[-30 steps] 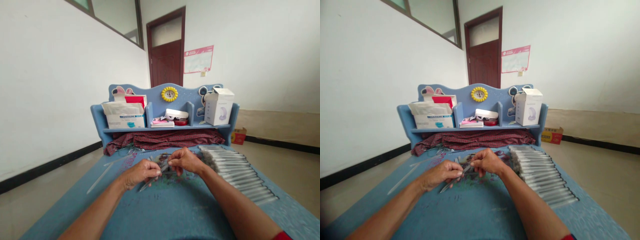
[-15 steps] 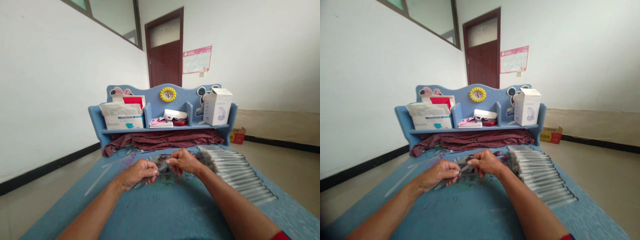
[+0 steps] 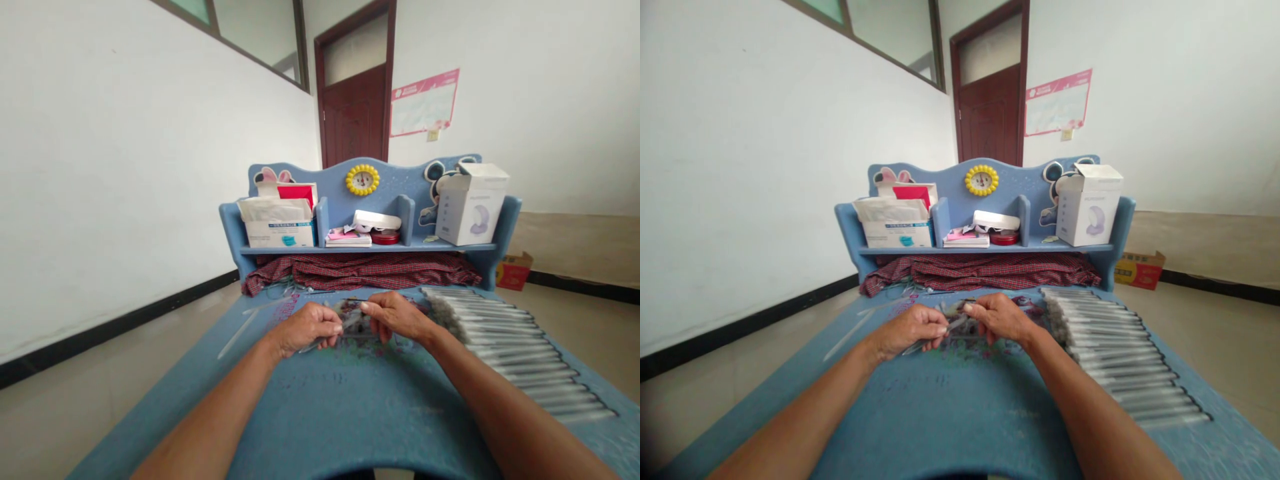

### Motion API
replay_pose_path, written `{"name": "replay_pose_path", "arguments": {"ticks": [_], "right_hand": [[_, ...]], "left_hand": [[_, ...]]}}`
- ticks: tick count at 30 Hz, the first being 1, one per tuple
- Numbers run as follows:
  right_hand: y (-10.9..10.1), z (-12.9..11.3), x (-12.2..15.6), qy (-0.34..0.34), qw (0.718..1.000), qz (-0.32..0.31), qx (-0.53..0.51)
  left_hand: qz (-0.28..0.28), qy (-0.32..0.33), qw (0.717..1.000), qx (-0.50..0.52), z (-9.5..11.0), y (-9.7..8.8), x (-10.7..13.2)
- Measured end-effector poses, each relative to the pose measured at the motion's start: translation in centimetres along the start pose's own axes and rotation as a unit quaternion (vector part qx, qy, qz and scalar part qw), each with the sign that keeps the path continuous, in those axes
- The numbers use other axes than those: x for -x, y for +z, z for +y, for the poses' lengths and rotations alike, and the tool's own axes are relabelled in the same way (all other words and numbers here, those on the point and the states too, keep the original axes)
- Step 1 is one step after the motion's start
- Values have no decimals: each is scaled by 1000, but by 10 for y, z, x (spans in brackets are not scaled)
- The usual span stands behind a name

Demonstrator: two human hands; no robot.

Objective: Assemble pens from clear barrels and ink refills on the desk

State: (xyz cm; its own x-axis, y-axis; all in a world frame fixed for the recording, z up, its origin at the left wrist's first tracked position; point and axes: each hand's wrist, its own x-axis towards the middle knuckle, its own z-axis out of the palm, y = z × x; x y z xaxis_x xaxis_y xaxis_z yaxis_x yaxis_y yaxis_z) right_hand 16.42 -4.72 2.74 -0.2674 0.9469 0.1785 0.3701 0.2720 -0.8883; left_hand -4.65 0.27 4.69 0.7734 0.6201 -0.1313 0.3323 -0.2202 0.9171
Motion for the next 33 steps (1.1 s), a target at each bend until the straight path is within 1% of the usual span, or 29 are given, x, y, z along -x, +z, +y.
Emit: {"name": "replay_pose_path", "arguments": {"ticks": [6, 10, 14, 18, 21, 23, 28, 30, 33], "right_hand": [[-4, -1, 2, -3, 999, -12, -34], [-3, 0, 4, -5, 999, -40, -34], [0, 3, 3, 34, 996, -71, -48], [6, 7, 2, 72, 993, -70, -55], [6, 8, 1, 87, 992, -70, -67], [5, 7, 1, 85, 991, -69, -72], [1, 3, 3, 33, 996, -49, -72], [1, 3, 3, 31, 996, -55, -62], [4, 5, 3, 49, 995, -67, -56]], "left_hand": [[1, 2, 1000, -12, -1, -1, 1], [0, 5, 1000, -24, -1, 1, 0], [-3, 15, 999, -46, -2, 1, -1], [6, 30, 996, -78, -4, 0, -2], [18, 42, 996, -78, -4, 0, -3], [26, 42, 996, -69, -4, 0, -3], [29, 23, 998, -58, -4, 0, -2], [24, 21, 998, -57, -4, 0, -1], [19, 28, 997, -69, -3, 1, -1]]}}
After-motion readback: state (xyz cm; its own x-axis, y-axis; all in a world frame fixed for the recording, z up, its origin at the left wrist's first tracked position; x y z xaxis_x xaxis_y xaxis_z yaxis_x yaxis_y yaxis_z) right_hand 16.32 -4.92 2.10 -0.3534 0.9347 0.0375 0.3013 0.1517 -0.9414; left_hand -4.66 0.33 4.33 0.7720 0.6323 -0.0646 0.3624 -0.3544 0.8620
